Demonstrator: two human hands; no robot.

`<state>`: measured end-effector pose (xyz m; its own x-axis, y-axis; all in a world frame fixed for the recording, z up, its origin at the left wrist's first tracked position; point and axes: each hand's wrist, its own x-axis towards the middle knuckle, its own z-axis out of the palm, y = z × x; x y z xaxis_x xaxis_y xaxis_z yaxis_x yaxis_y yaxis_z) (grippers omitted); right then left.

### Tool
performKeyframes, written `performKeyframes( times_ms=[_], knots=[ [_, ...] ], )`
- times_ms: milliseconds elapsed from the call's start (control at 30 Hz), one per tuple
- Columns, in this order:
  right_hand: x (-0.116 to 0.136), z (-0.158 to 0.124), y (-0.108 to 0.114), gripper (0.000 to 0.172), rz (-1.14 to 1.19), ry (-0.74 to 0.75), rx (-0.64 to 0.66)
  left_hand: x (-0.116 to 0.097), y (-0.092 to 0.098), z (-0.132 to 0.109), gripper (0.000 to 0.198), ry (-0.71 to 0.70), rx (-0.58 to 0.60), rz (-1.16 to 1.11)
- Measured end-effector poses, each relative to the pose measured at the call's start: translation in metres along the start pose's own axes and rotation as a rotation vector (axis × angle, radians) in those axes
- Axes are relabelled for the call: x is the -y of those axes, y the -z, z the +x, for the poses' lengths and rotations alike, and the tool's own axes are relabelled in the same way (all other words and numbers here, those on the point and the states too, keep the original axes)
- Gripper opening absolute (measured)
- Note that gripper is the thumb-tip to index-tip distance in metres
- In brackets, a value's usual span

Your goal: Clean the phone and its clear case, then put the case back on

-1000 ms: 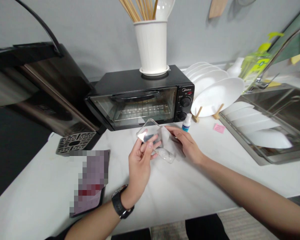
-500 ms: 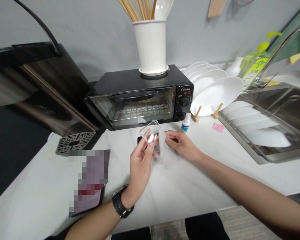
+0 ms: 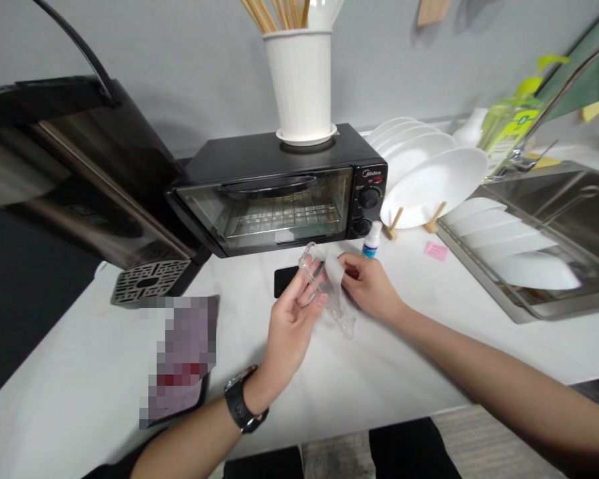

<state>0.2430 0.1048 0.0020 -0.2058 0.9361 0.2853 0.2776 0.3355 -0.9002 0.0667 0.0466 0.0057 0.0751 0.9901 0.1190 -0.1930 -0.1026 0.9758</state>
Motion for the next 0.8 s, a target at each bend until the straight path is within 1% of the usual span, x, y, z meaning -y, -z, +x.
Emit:
performKeyframes(
  times_ms=[100,167,267,367,433,533,667,733,800],
  knots=[
    [0.001,-0.002,0.001,0.018,-0.125,0.01,-0.032,-0.001,0.001,0.001,0.076,0.025,0.003,0.018],
    [0.002,-0.003,0.0,0.019,-0.157,0.022,-0.02,-0.001,0.001,0.001,0.071,0.026,-0.008,0.052],
    [0.004,-0.004,-0.004,0.012,-0.045,0.014,0.024,-0.002,0.0,0.001,0.059,-0.01,-0.024,0.137],
    [0.004,-0.002,-0.006,0.006,0.081,-0.01,0.042,-0.004,-0.001,0.001,0.053,-0.051,-0.02,0.201],
    [0.001,-0.002,-0.005,0.009,0.076,-0.04,0.019,-0.005,-0.001,0.001,0.051,-0.045,-0.011,0.218],
    [-0.002,-0.003,-0.004,0.016,0.0,-0.052,-0.002,-0.005,0.0,0.0,0.049,0.011,0.025,0.204],
    [-0.003,-0.004,-0.004,0.011,-0.07,-0.029,-0.007,-0.003,0.001,-0.004,0.057,0.127,0.089,0.082],
    [-0.003,-0.004,-0.005,0.009,-0.055,-0.024,-0.035,-0.002,0.001,-0.007,0.064,0.175,0.132,0.061],
    [-0.003,-0.003,-0.005,0.008,0.017,-0.027,-0.065,-0.002,0.0,-0.01,0.072,0.212,0.178,0.055]
  ],
)
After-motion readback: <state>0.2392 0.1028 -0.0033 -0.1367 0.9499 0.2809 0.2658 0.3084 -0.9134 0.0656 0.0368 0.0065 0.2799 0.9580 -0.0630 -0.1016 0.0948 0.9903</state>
